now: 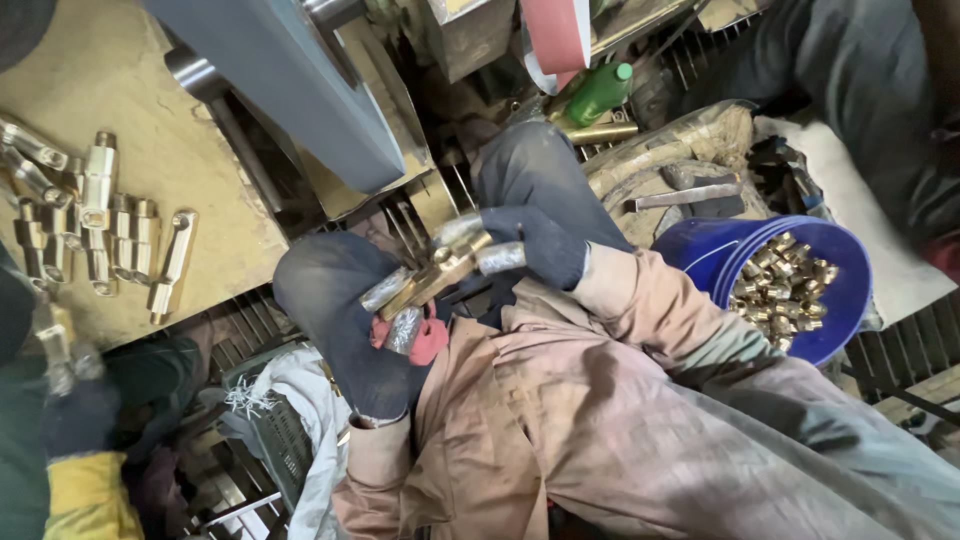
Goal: The person repeatedly picks up small brass-colored metal parts, presses them against a rotating belt sander to smooth the surfaces, and places the finished pieces onto a nearby wooden board. The process is repeated for multiple items.
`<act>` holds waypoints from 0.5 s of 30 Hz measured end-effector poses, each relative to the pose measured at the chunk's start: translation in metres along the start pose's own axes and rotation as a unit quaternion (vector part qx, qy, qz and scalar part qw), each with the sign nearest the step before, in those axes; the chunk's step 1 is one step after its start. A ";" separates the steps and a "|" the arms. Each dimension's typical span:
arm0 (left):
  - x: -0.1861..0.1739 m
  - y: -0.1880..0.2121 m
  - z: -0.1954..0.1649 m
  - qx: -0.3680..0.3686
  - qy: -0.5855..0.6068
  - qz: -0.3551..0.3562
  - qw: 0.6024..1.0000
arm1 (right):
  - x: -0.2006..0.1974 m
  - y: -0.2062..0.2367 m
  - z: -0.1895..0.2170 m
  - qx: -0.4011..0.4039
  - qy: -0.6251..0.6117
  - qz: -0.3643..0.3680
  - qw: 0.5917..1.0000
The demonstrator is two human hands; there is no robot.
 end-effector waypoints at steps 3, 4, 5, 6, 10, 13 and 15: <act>0.019 0.018 -0.061 0.148 -0.192 -0.020 0.970 | 0.011 0.010 0.010 0.000 -0.002 0.032 0.999; 0.025 0.024 -0.078 0.195 -0.254 -0.027 0.947 | 0.014 0.013 0.010 0.012 0.038 0.020 0.999; 0.031 0.027 -0.092 0.243 -0.315 -0.034 0.917 | 0.017 0.014 0.010 0.023 0.079 0.009 0.997; 0.036 0.030 -0.103 0.289 -0.373 -0.041 0.881 | 0.018 0.015 0.010 0.033 0.120 -0.003 0.992; 0.033 0.018 -0.093 0.225 -0.391 -0.029 0.892 | 0.022 0.013 0.021 -0.008 0.188 -0.022 0.982; 0.031 0.009 -0.073 0.193 -0.350 0.004 0.917 | 0.023 0.016 0.031 -0.022 0.214 -0.024 0.976; 0.029 0.009 -0.066 0.193 -0.297 0.022 0.935 | 0.023 0.015 0.036 -0.031 0.237 -0.019 0.971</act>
Point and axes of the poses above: each hand's wrist, its own y-axis away from the middle knuckle, its own x-axis out of the palm, z = x × y, the point moved 6 cm from there along -y, towards the middle knuckle, and after that the axes turned 11 degrees about -y, right-handed, at the moved point
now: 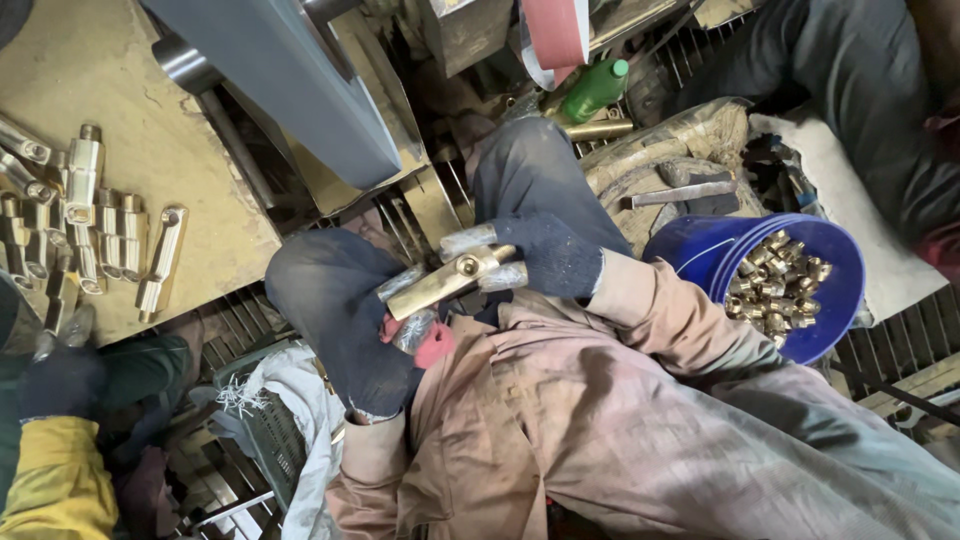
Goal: The person repeatedly picks up small brass-colored metal parts, presses them against a rotating belt sander to smooth the surfaces, and places the finished pieces onto a nearby wooden board. The process is repeated for multiple items.
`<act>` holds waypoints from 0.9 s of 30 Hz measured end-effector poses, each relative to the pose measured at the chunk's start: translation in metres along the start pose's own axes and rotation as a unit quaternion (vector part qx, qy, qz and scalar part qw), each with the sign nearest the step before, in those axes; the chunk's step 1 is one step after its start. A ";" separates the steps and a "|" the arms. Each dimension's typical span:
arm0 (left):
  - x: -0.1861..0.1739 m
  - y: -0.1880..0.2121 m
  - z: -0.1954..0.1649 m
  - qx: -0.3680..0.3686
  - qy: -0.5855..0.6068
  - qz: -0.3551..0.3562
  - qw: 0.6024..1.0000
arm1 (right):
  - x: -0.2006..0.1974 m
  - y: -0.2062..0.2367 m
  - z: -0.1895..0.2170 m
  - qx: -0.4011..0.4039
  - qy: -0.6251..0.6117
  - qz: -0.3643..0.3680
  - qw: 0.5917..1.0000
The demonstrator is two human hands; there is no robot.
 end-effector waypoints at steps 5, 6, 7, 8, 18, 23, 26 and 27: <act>-0.003 -0.005 0.010 -0.017 0.109 0.001 0.994 | -0.007 -0.014 -0.001 -0.004 0.037 -0.001 0.999; -0.004 -0.009 0.012 -0.024 0.129 0.005 0.991 | -0.010 -0.017 -0.004 -0.001 0.047 -0.001 0.999; -0.005 -0.013 0.015 -0.032 0.150 0.010 0.988 | -0.013 -0.021 -0.008 0.000 0.053 -0.006 0.999; -0.006 -0.020 0.018 -0.035 0.161 0.016 0.986 | -0.017 -0.027 -0.013 0.001 0.059 -0.012 0.998; 0.008 -0.112 0.101 -0.003 0.016 0.000 1.000 | -0.059 -0.104 -0.086 0.072 -0.071 -0.074 0.992; 0.022 -0.134 0.156 -0.023 0.002 -0.005 1.000 | -0.068 -0.122 -0.118 0.101 -0.101 -0.105 0.984; 0.027 -0.142 0.180 -0.036 -0.001 -0.007 0.999 | -0.072 -0.132 -0.131 0.094 -0.121 -0.102 0.983; 0.028 -0.144 0.186 -0.039 -0.002 -0.007 0.999 | -0.073 -0.134 -0.134 0.089 -0.122 -0.100 0.984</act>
Point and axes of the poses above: each hand's wrist, its own y-axis away from the middle knuckle, its own x-axis out of the palm, z = x × y, the point moved 6 cm from there along -y, towards the middle knuckle, and after that the axes turned 11 degrees about -y, right-handed, at the moved point
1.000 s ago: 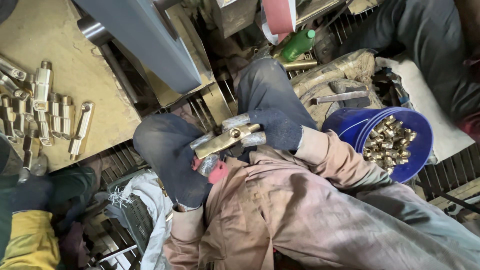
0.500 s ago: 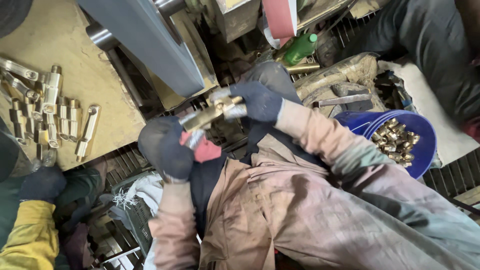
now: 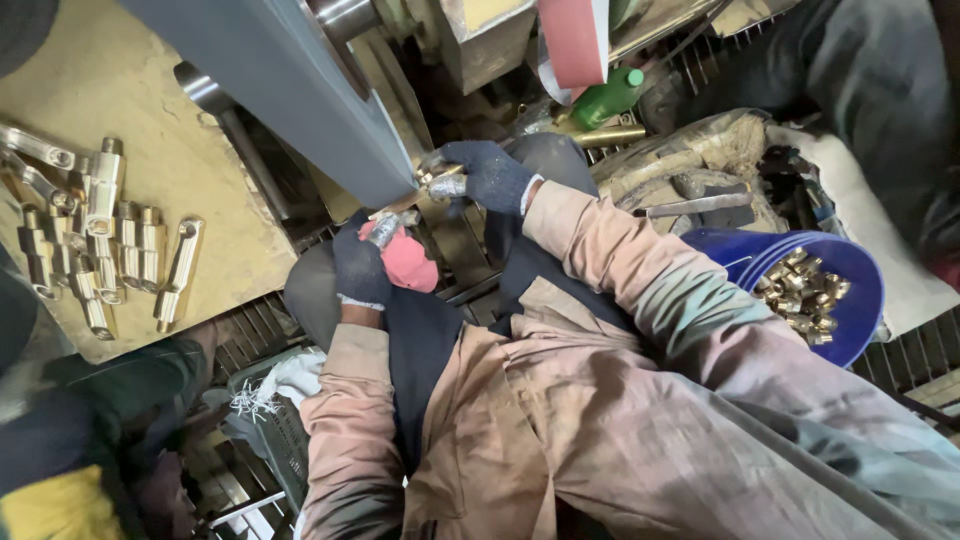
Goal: The person repeatedly picks up small brass-colored metal parts, presses them against a rotating belt sander to smooth the surfaces, and places the finished pieces onto a nearby wooden board. The process is repeated for multiple items.
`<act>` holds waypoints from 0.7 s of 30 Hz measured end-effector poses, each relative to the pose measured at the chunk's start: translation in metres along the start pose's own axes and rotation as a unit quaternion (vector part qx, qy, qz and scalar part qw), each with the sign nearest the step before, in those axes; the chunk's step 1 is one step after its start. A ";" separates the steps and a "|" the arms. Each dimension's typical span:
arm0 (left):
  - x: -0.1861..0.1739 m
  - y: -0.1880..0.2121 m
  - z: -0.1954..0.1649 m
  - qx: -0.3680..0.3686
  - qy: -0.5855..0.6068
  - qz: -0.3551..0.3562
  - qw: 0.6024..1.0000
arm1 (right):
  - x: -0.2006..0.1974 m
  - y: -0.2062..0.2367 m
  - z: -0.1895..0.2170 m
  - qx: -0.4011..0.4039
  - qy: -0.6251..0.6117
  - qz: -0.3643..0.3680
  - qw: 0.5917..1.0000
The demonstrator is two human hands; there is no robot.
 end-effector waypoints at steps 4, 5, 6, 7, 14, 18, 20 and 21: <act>0.006 -0.012 0.016 -0.011 -0.002 0.002 1.000 | -0.006 -0.014 -0.012 0.019 0.030 -0.034 0.999; 0.006 -0.014 0.018 -0.010 -0.002 0.001 1.000 | -0.007 -0.016 -0.016 0.043 0.014 -0.043 0.998; 0.007 -0.016 0.020 -0.011 -0.002 0.001 1.000 | -0.009 -0.020 -0.020 0.065 -0.001 -0.052 0.997; 0.008 -0.018 0.021 -0.012 -0.001 0.000 1.000 | -0.009 -0.023 -0.021 0.068 -0.015 -0.049 0.996; 0.010 -0.015 0.013 -0.008 0.019 0.006 1.000 | -0.003 -0.015 -0.013 0.069 -0.035 -0.055 0.995; 0.003 0.013 -0.008 -0.006 0.061 0.013 0.998 | 0.013 0.022 0.019 -0.008 0.007 -0.021 1.000; -0.004 0.036 -0.022 -0.013 0.086 0.025 0.996 | 0.025 0.051 0.046 -0.090 0.107 0.017 0.990; -0.006 0.050 -0.029 -0.020 0.096 0.033 0.995 | 0.033 0.070 0.056 -0.126 0.155 0.037 0.979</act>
Point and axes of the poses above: each hand's wrist, its own y-axis away from the middle knuckle, its own x-axis out of the palm, z = x × y, the point moved 6 cm from there along -y, towards the middle knuckle, and after that the axes turned 11 degrees about -y, right-handed, at the moved point
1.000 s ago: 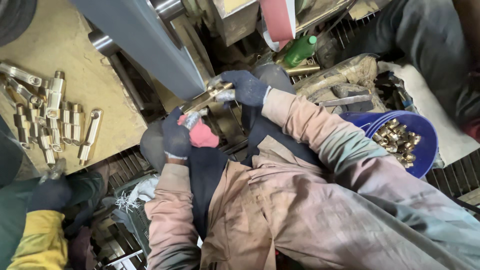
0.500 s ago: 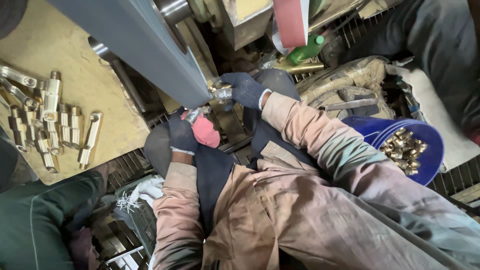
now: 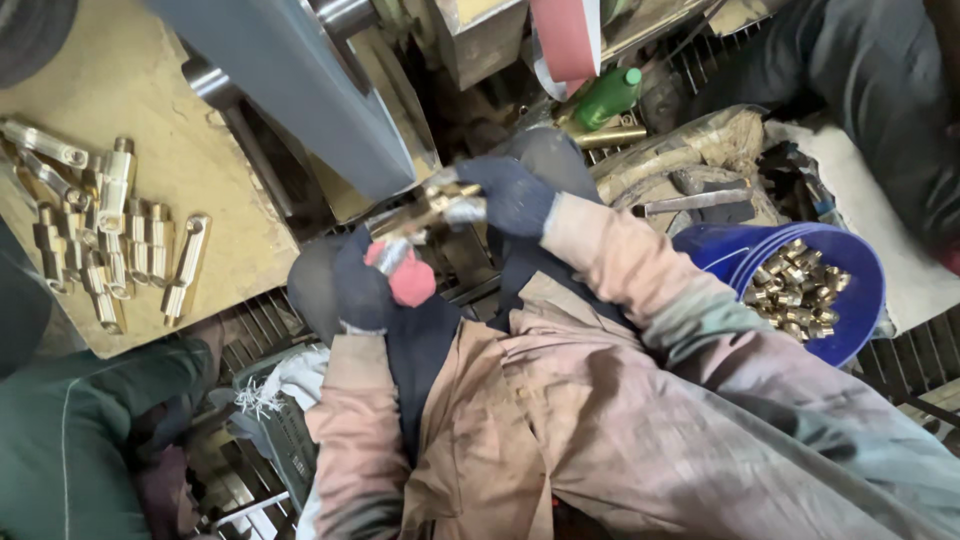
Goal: The person repeatedly picks up small brass-colored metal parts, presses them against a rotating belt sander to smooth the surfaces, and places the finished pieces onto a nearby wooden board. The process is repeated for multiple items.
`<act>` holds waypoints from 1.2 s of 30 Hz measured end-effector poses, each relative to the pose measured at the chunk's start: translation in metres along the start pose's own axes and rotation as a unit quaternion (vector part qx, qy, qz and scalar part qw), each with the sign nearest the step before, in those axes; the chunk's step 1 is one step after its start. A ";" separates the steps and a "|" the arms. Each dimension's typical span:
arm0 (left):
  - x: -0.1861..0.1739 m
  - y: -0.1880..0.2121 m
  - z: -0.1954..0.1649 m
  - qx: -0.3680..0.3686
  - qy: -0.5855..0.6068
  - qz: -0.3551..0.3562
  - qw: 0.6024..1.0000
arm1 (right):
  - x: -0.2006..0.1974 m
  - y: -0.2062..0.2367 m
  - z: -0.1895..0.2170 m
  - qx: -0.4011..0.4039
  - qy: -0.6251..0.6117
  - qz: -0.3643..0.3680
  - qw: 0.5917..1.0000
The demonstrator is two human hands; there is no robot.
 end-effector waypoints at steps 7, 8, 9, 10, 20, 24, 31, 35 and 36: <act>0.006 0.076 -0.058 0.008 0.042 0.019 0.999 | 0.026 0.073 0.060 -0.016 0.091 0.030 0.995; 0.006 0.081 -0.064 0.016 0.039 0.017 0.999 | 0.028 0.077 0.062 -0.006 0.073 0.036 0.997; 0.008 0.085 -0.069 0.024 0.037 0.021 0.999 | 0.030 0.080 0.062 0.005 0.054 0.042 0.998; 0.009 0.085 -0.071 0.027 0.036 0.022 0.999 | 0.031 0.081 0.065 -0.008 0.052 0.043 0.998; 0.026 0.005 -0.016 0.017 -0.008 0.088 0.996 | 0.005 0.054 0.048 -0.068 0.158 -0.030 0.985; 0.036 -0.038 0.007 0.019 -0.020 0.120 0.992 | -0.009 0.031 0.016 -0.017 0.199 -0.083 0.976; 0.053 -0.066 0.031 0.012 -0.025 0.166 0.986 | -0.015 0.010 -0.014 0.020 0.202 -0.112 0.973; 0.055 -0.073 0.035 0.010 -0.022 0.167 0.986 | -0.015 -0.001 -0.023 0.025 0.213 -0.107 0.971; 0.055 -0.075 0.037 0.009 -0.021 0.166 0.986 | -0.015 -0.004 -0.025 0.027 0.218 -0.106 0.970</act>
Point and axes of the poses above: each hand's wrist, its own y-axis away from the middle knuckle, its own x-axis out of the palm, z = x × y, the point moved 6 cm from there along -y, towards the middle knuckle, and after that the axes turned 11 degrees about -y, right-handed, at the moved point
